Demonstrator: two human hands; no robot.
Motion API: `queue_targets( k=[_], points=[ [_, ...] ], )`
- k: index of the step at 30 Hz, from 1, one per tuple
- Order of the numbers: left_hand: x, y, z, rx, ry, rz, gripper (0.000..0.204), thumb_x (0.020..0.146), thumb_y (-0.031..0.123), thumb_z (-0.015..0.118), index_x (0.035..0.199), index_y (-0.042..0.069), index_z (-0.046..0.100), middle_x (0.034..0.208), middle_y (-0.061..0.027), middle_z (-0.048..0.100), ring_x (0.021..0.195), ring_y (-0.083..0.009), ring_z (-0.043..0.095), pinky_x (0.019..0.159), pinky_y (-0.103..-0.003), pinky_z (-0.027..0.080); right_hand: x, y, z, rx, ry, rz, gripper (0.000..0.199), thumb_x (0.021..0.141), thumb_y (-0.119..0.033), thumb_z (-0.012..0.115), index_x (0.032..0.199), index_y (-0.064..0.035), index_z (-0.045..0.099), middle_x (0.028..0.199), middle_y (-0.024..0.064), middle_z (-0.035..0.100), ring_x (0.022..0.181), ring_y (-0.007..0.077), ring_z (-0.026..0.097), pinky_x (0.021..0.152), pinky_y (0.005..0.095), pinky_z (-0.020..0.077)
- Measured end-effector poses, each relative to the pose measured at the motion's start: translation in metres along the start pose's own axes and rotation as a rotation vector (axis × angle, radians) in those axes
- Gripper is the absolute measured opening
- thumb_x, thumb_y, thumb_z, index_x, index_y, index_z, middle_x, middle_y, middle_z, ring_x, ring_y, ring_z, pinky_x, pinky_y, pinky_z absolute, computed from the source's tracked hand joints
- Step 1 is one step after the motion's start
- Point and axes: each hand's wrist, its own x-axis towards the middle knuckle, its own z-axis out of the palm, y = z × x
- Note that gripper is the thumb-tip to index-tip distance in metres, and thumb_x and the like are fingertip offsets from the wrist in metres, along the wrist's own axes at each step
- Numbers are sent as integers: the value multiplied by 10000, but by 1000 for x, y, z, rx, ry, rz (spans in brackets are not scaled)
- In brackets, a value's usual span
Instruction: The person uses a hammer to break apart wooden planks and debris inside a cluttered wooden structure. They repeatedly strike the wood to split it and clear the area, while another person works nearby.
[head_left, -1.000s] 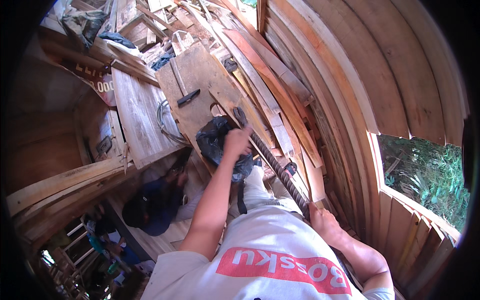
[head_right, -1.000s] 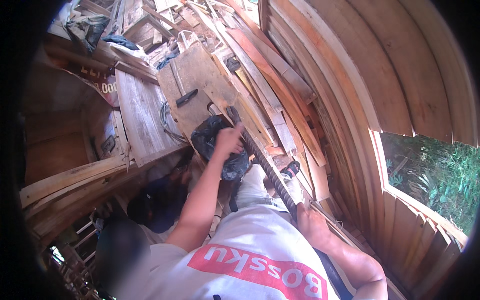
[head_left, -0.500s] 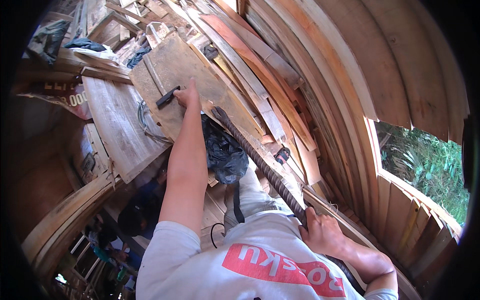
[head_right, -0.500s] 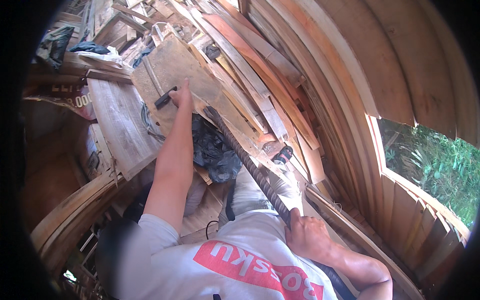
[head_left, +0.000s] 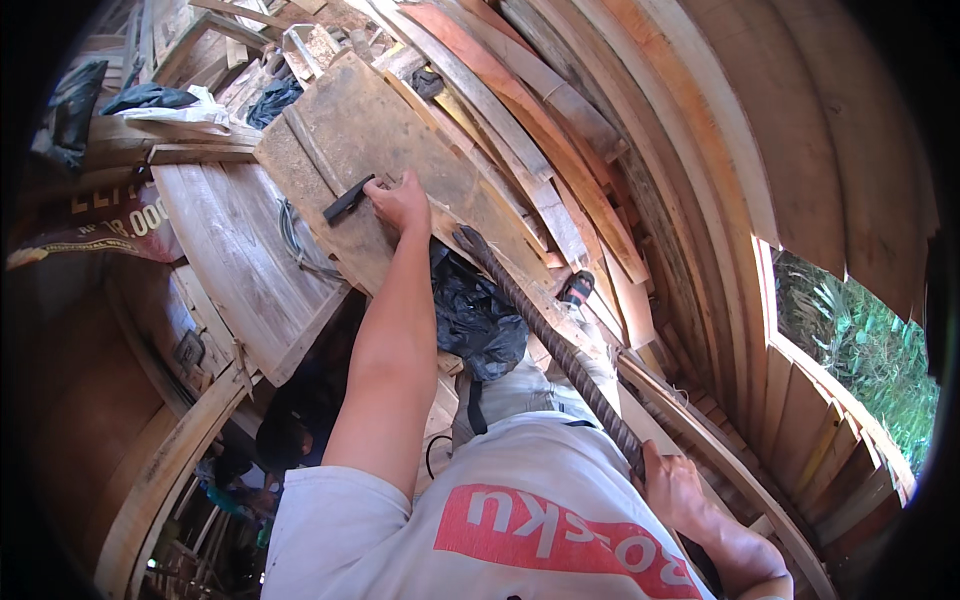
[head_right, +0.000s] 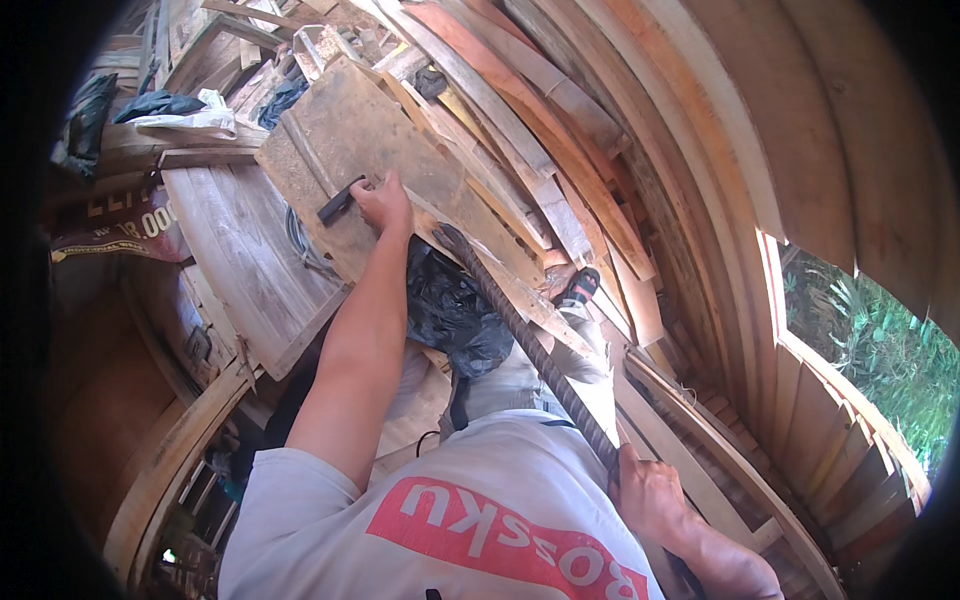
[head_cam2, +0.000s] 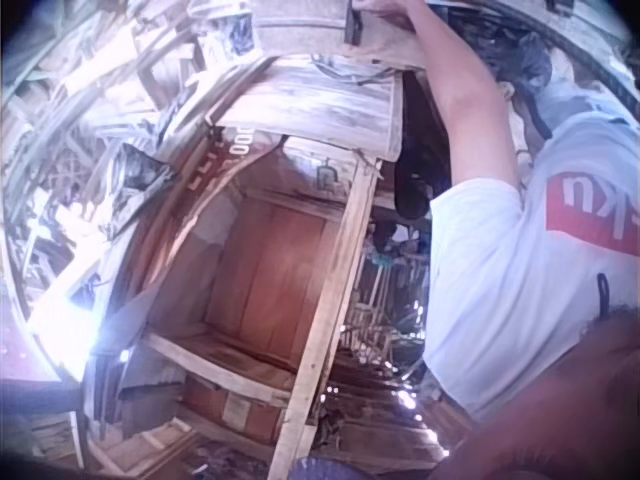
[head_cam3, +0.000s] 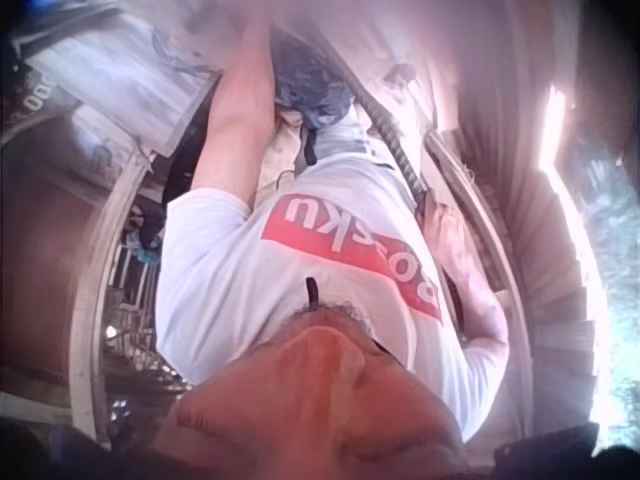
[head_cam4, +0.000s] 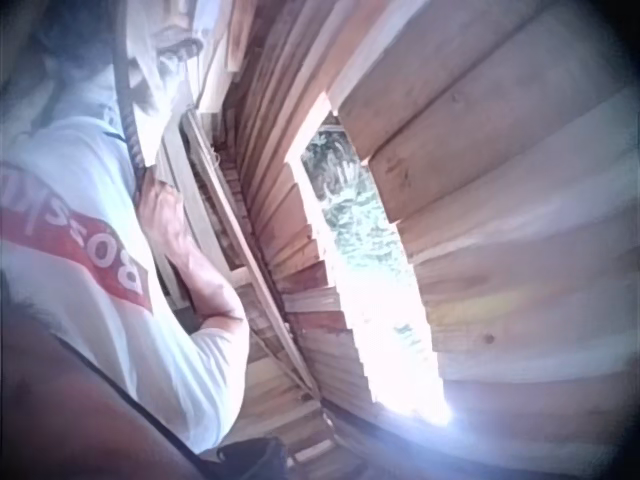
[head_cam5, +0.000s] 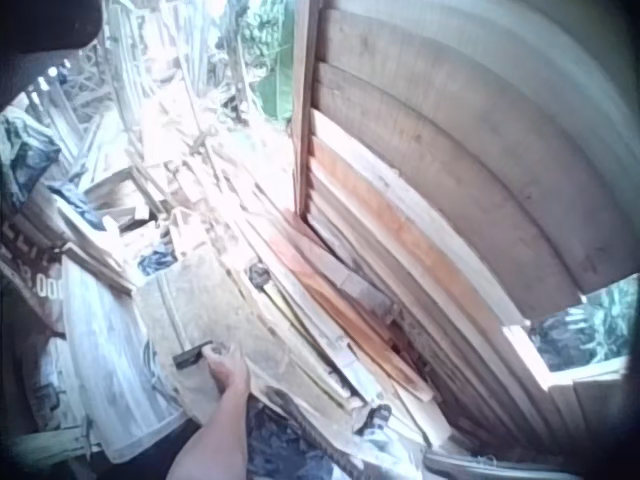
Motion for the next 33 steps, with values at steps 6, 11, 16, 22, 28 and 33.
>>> queue_targets(
  k=[6, 11, 16, 22, 28, 33],
  points=[
    [-2, 6, -6, 5, -33, -43, 491, 724, 282, 678, 1083, -11, 514, 1025, -235, 597, 975, -394, 572, 856, -449, 437, 6, -1, -7, 37, -35, 69, 309, 757, -134, 609, 940, 64, 457, 661, 231, 616, 635, 406, 634, 615, 476, 511],
    [2, 4, 0, -24, -17, -12, 457, 723, 249, 659, 1058, -31, 523, 998, -228, 593, 950, -377, 566, 847, -442, 433, 8, 2, -13, 36, -54, 68, 225, 762, -80, 550, 923, 49, 461, 678, 232, 623, 649, 397, 641, 623, 466, 508],
    [0, 4, 3, -4, 20, 23, 405, 728, 205, 640, 1033, -22, 499, 920, -193, 596, 879, -351, 584, 795, -427, 451, 13, 14, -12, 58, -93, 85, 204, 755, -37, 492, 937, 50, 464, 692, 236, 629, 660, 397, 643, 631, 466, 505],
    [4, -12, 6, -95, 48, 33, 398, 718, 199, 649, 1015, -33, 520, 903, -181, 598, 856, -334, 588, 793, -420, 453, 16, 35, -2, 49, -168, 88, 232, 766, -72, 507, 967, 36, 463, 682, 229, 629, 649, 399, 642, 608, 481, 500],
    [11, -6, 13, -65, 7, 145, 394, 723, 173, 641, 1031, -63, 569, 929, -197, 618, 858, -323, 600, 798, -398, 463, 23, 40, 26, 138, -127, 86, 347, 761, -200, 568, 997, 23, 445, 682, 218, 631, 647, 399, 639, 605, 494, 490],
    [4, -11, 1, -70, -1, 85, 405, 752, 193, 623, 1052, -76, 589, 1013, -221, 627, 938, -329, 594, 861, -387, 449, 31, 58, 32, 164, -159, 49, 324, 759, -189, 555, 980, 23, 450, 686, 221, 629, 663, 394, 639, 614, 484, 493]
  ],
)
